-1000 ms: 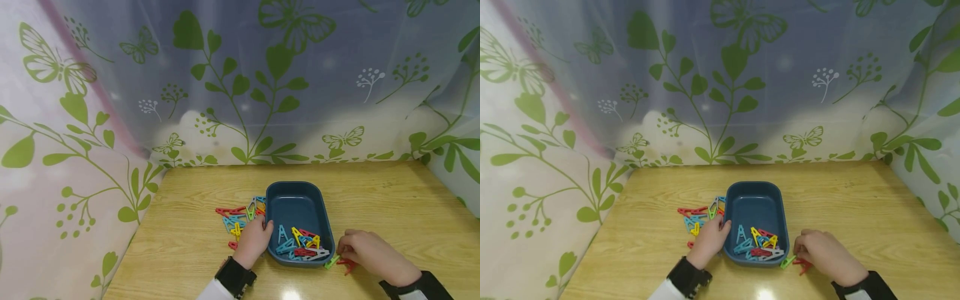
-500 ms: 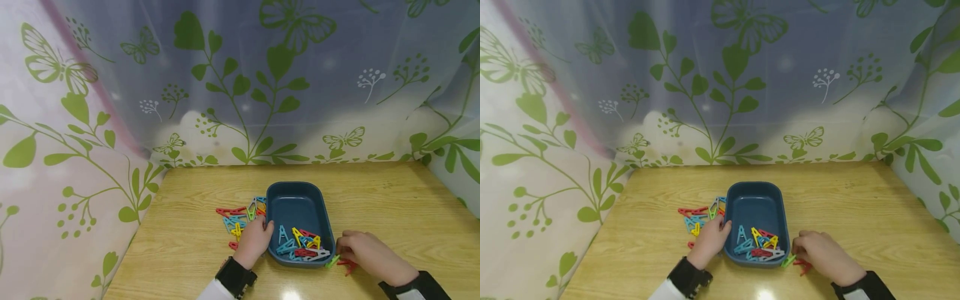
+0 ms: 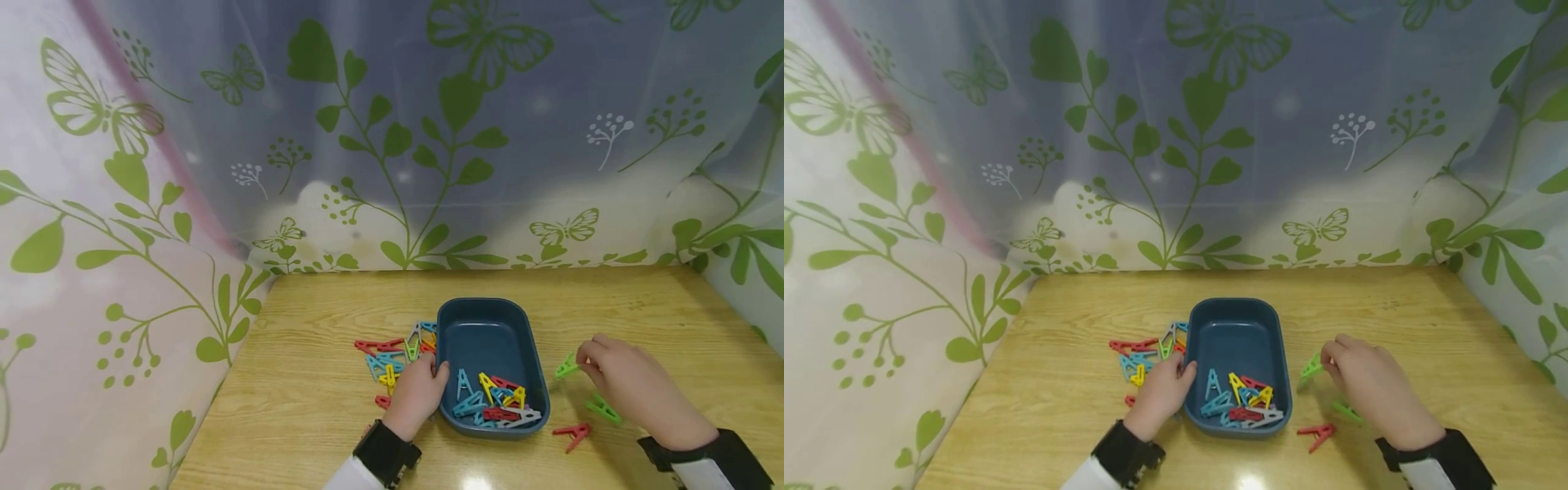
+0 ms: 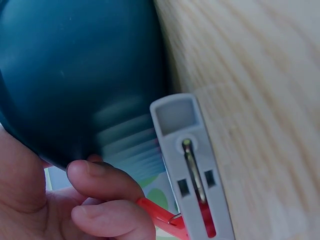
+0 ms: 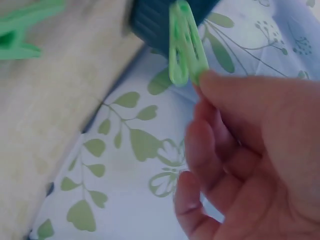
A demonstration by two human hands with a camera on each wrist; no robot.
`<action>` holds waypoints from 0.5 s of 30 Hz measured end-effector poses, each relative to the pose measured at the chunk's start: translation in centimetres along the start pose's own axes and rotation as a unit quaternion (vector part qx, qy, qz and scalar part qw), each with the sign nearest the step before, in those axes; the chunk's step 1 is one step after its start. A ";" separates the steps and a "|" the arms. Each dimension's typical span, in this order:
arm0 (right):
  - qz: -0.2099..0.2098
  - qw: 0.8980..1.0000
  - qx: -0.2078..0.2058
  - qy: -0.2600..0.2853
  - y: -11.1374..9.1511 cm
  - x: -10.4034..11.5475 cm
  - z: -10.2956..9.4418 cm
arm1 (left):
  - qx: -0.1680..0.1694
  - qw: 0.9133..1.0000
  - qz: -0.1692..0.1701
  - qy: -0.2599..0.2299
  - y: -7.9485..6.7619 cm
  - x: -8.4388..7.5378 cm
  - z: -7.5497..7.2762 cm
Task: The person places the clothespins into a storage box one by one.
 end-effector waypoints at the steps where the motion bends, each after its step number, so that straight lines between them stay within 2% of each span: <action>1: -0.006 1.000 -0.022 -0.003 0.2 0.2 -0.7 | -0.001 1.000 0.000 -0.001 0.0 0.0 0.0; 5: -0.042 0.994 -0.096 -0.009 0.8 1.6 -2.6 | -0.003 1.000 -0.002 -0.001 0.0 0.1 0.0; 8: -0.069 0.990 -0.120 -0.010 1.2 2.9 -2.8 | -0.004 1.000 -0.002 0.001 -0.1 0.1 0.0; 11: -0.080 0.989 -0.123 -0.010 1.7 4.0 -2.3 | -0.004 1.000 -0.003 0.002 -0.1 0.1 0.0; 15: -0.065 0.993 -0.102 -0.012 2.2 4.8 -1.2 | -0.006 1.000 -0.003 0.004 0.0 0.1 0.0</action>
Point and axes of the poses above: each hand's wrist, its own y-axis towards the middle knuckle, its own z-axis out of the palm, x = y × z, the point moved 10 cm from there along y, towards the middle knuckle, and after that the axes turned 7 degrees about -z, right-handed, at the moved point
